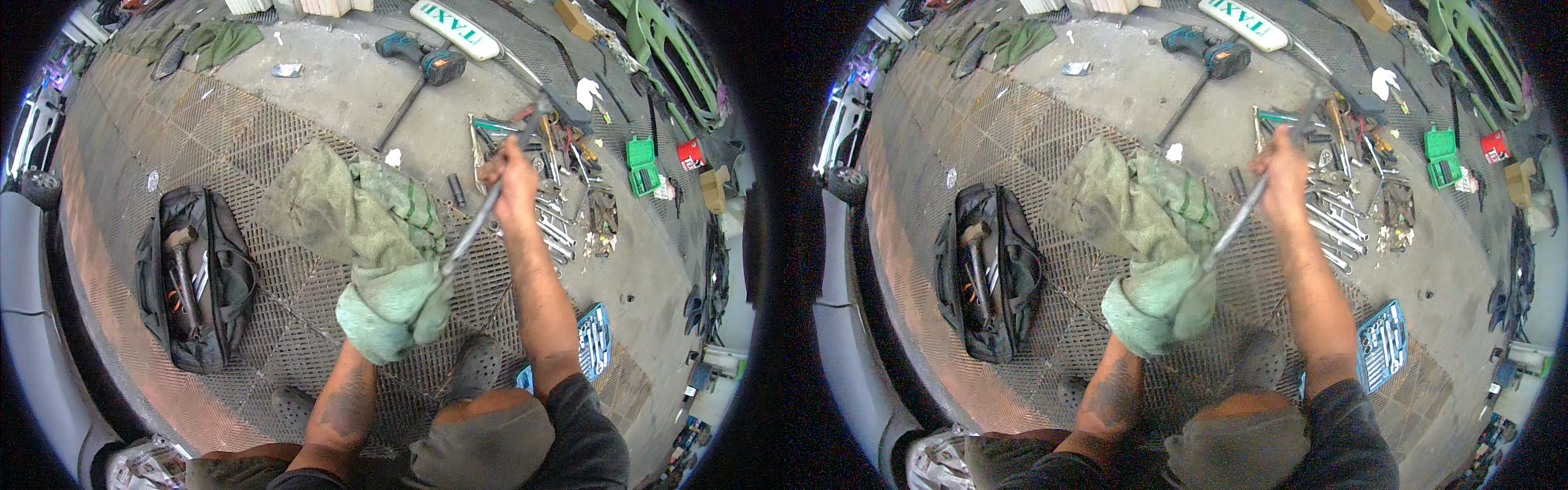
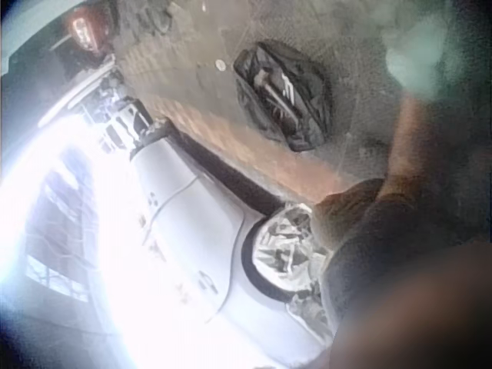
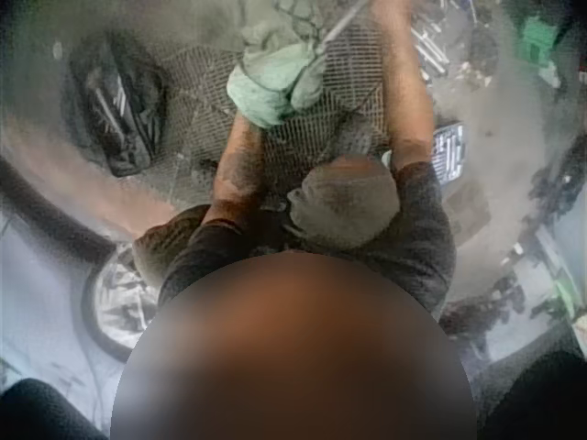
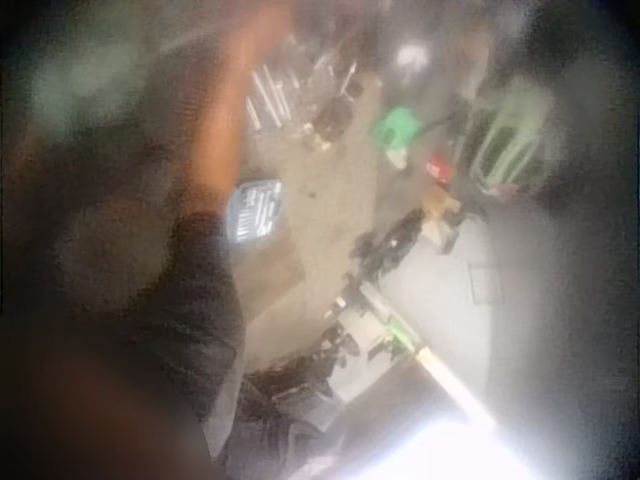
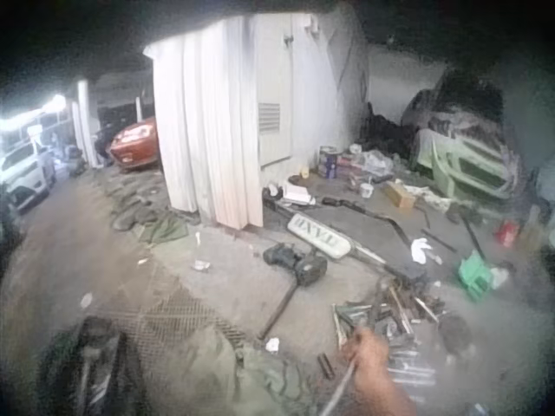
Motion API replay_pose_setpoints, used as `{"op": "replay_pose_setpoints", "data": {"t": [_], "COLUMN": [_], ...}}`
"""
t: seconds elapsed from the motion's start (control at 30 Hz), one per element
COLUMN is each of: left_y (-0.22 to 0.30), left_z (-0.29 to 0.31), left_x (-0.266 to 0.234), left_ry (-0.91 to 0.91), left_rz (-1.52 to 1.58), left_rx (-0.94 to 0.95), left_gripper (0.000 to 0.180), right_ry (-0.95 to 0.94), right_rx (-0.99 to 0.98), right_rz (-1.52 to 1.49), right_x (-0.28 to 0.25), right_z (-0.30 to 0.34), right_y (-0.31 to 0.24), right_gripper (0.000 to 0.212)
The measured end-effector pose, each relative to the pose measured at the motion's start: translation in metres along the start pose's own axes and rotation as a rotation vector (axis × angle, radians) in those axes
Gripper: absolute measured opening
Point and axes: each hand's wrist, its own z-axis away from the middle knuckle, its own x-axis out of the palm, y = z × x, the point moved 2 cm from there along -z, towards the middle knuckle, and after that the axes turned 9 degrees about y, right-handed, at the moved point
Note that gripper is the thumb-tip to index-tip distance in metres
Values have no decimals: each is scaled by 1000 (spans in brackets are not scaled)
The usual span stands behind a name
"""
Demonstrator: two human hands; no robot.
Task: The person sits on the floor and wipes various metal tools, including wrenches, sockets, and pliers, with a green cloth. They place the cleaned tools into a black tool bag. The person also wipes a cordless impact wrench before placing it in the bag.
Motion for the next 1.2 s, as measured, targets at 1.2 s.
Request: {"op": "replay_pose_setpoints", "data": {"t": [1.2], "left_y": [-9], "left_z": [20], "left_x": [-73], "left_ry": [474], "left_rz": [-867], "left_rx": [519], "left_gripper": [21], "right_ry": [-797], "right_rx": [360], "right_rz": [914], "right_x": [201], "right_z": [228], "right_y": [150], "right_gripper": [28]}}
